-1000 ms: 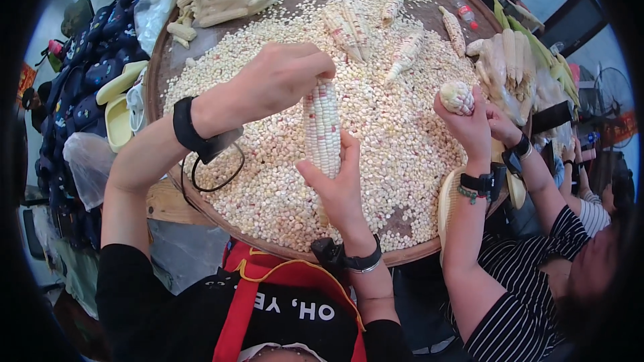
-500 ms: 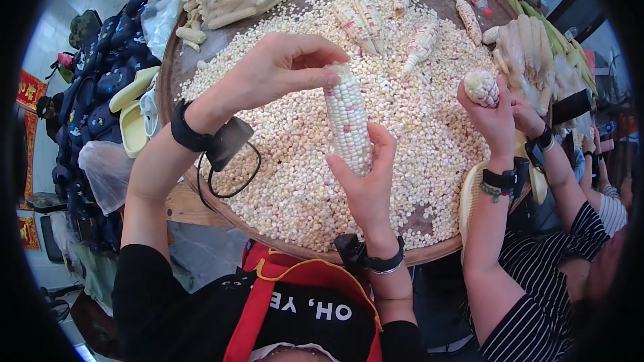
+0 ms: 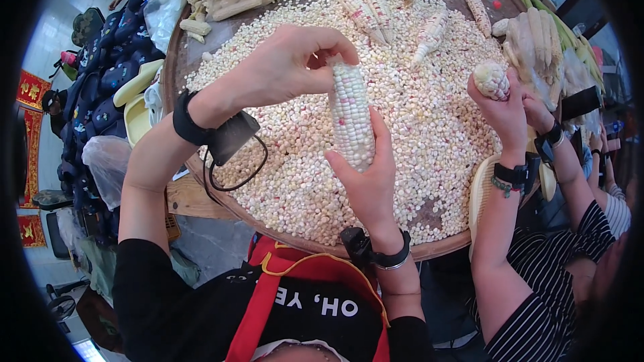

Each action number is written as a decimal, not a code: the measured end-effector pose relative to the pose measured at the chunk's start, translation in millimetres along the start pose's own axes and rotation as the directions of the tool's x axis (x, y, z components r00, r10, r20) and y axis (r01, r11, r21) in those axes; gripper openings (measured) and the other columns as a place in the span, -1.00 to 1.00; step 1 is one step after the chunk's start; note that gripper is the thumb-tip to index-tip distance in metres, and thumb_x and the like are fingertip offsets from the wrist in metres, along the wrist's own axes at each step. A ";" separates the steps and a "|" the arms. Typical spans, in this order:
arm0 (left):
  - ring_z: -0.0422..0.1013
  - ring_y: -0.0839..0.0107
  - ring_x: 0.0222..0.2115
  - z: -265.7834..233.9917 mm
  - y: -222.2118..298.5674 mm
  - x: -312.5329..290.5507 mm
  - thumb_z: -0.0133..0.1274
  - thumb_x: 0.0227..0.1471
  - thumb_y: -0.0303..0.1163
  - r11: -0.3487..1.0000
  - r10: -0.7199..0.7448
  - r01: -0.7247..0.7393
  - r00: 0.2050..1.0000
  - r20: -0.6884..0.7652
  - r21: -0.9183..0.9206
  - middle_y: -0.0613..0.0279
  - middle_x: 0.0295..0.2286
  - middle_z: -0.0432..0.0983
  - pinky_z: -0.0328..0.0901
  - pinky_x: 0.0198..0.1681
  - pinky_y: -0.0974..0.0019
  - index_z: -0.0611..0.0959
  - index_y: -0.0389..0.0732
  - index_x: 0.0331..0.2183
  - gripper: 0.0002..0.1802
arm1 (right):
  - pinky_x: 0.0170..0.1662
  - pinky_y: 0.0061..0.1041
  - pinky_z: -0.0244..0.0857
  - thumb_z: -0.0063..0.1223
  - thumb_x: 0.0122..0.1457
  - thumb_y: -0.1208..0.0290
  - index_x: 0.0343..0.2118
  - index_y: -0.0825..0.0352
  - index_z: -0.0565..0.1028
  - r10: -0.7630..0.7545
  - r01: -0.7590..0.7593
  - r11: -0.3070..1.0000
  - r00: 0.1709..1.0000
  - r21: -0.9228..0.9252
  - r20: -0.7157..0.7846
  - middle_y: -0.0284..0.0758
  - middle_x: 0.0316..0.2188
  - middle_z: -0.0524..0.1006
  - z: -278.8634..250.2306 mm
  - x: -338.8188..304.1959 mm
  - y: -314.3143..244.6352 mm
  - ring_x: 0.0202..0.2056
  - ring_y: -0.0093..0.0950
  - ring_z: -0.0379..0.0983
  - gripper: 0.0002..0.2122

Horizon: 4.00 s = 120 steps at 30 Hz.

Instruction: Manually removing corn kernels from the cob into a large wooden tray.

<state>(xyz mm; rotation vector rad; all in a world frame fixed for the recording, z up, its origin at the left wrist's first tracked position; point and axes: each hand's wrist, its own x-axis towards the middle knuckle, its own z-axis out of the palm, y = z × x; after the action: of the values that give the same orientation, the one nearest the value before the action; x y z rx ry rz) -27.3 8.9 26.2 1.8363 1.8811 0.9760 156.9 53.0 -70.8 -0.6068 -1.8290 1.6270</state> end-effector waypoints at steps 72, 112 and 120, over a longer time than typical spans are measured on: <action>0.38 0.48 -0.50 0.8 -29.6 -1.0 -0.09 -0.02 -0.45 0.999 0.047 -0.051 0.970 -0.238 -0.007 0.21 -0.53 0.47 0.25 -0.43 0.43 0.55 -0.28 -0.31 -0.80 | -0.07 -0.56 0.20 0.17 -0.18 0.66 0.07 0.39 0.07 0.220 -0.268 0.888 0.961 0.374 0.168 -0.29 -0.09 0.28 -8.4 1.4 -14.5 -0.12 -0.54 0.26 -0.30; 0.43 0.46 -0.37 -21.2 5.5 -7.6 0.06 -0.06 -0.40 0.970 0.245 -0.244 0.969 0.036 -0.013 0.22 -0.35 0.49 0.33 -0.31 0.42 0.54 -0.25 -0.21 -0.70 | -0.48 -0.59 0.33 -0.04 0.00 0.33 0.05 0.36 0.05 0.208 -0.326 0.782 0.940 0.531 0.269 -0.23 -0.33 0.38 -9.2 -4.3 -13.9 -0.43 -0.51 0.40 -0.44; 0.44 0.42 -0.41 -22.3 2.6 -8.2 0.08 -0.11 -0.44 0.964 0.256 -0.259 0.965 0.062 0.053 0.18 -0.37 0.50 0.32 -0.33 0.42 0.54 -0.26 -0.24 -0.70 | -0.51 -0.62 0.31 -0.07 0.00 0.35 0.05 0.37 0.08 0.236 -0.342 0.817 0.933 0.464 0.271 -0.26 -0.35 0.38 -9.3 -2.7 -15.9 -0.46 -0.55 0.38 -0.46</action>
<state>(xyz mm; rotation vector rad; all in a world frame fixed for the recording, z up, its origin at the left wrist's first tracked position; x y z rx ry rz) -39.3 -4.6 41.9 2.1622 1.6860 0.9469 166.2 55.5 -54.9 -0.5089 -1.3808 2.3455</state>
